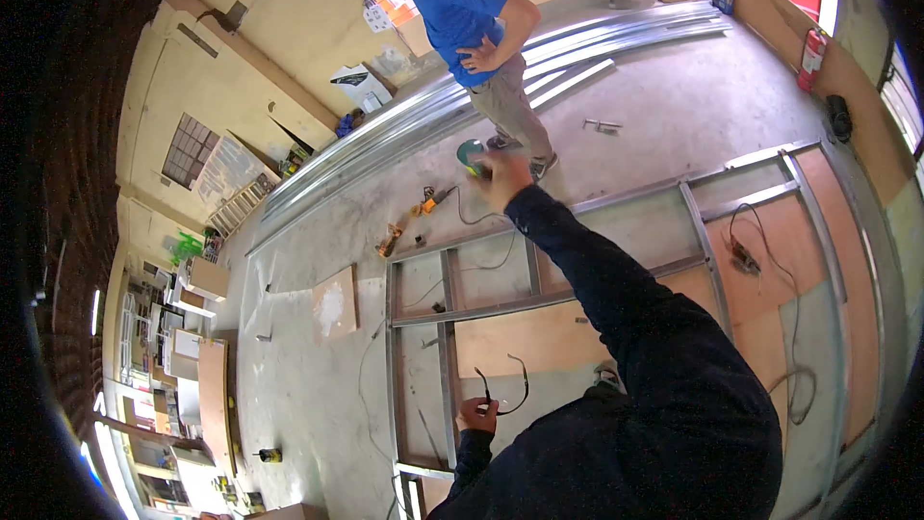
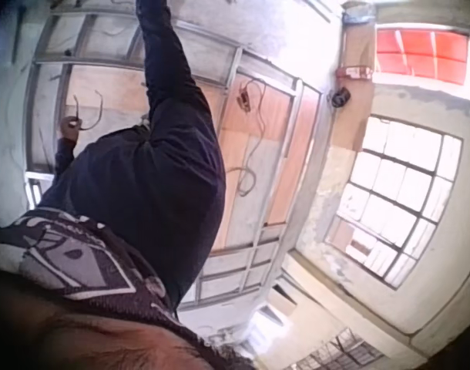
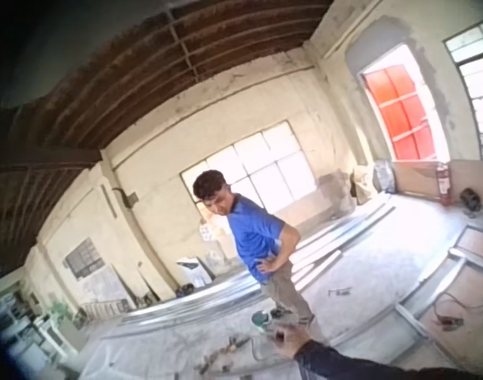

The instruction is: The person puts on safety glasses, arranges wooden boards inside a metal frame, grinds the frame using an angle grinder, and fits the wooden boards into place.

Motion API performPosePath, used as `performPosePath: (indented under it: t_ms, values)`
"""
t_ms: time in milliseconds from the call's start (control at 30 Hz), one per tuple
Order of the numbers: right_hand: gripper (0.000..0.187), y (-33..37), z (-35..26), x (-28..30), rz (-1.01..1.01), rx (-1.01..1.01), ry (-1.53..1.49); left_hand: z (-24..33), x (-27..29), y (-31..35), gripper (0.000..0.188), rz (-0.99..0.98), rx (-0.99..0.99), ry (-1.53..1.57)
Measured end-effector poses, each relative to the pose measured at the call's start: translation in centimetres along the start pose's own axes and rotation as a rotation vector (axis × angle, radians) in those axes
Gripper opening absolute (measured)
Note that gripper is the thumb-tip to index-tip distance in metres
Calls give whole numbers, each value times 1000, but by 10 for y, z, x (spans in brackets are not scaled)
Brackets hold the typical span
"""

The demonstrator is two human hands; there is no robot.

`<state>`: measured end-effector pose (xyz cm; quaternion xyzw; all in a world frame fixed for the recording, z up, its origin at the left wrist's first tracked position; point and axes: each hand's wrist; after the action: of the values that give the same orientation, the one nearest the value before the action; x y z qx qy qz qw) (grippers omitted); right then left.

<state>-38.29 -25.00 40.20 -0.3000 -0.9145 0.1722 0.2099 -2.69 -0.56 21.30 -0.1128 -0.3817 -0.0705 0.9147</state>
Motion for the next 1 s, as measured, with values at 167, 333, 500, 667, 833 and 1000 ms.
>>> performPosePath:
  t_ms: [167, 333, 500, 667, 833, 1000]
  values:
    - [36, 173, 186, -54, -957, -83, 624, -15, 2, 8, 14, 32, -77, -105]
    - [61, 417, 275, 4, -1571, -719, 789, -17, 11, 25, 13, 119, -2, -83]
    - [68, 425, 209, 53, -1130, -1038, 692, -32, 4, 42, 12, 167, 4, -44]
    - [80, 400, 243, 19, -1482, -724, 591, -10, -9, 14, 11, 74, -40, 74]
    - [61, 345, 122, 26, -1088, -960, -342, 18, -12, -9, 14, 44, -33, 222]
    - [25, 352, 83, 2, -909, -820, -161, 6, 1, -14, 15, 146, -51, 212]
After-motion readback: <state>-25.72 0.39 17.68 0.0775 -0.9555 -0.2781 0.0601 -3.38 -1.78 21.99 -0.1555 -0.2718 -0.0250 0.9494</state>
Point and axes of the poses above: each hand's wrist, its own y-axis away from the middle knuckle, its own x-axis out of the back of the hand, z = x × y, and after that the axes turned 13 degrees about -x, right-handed
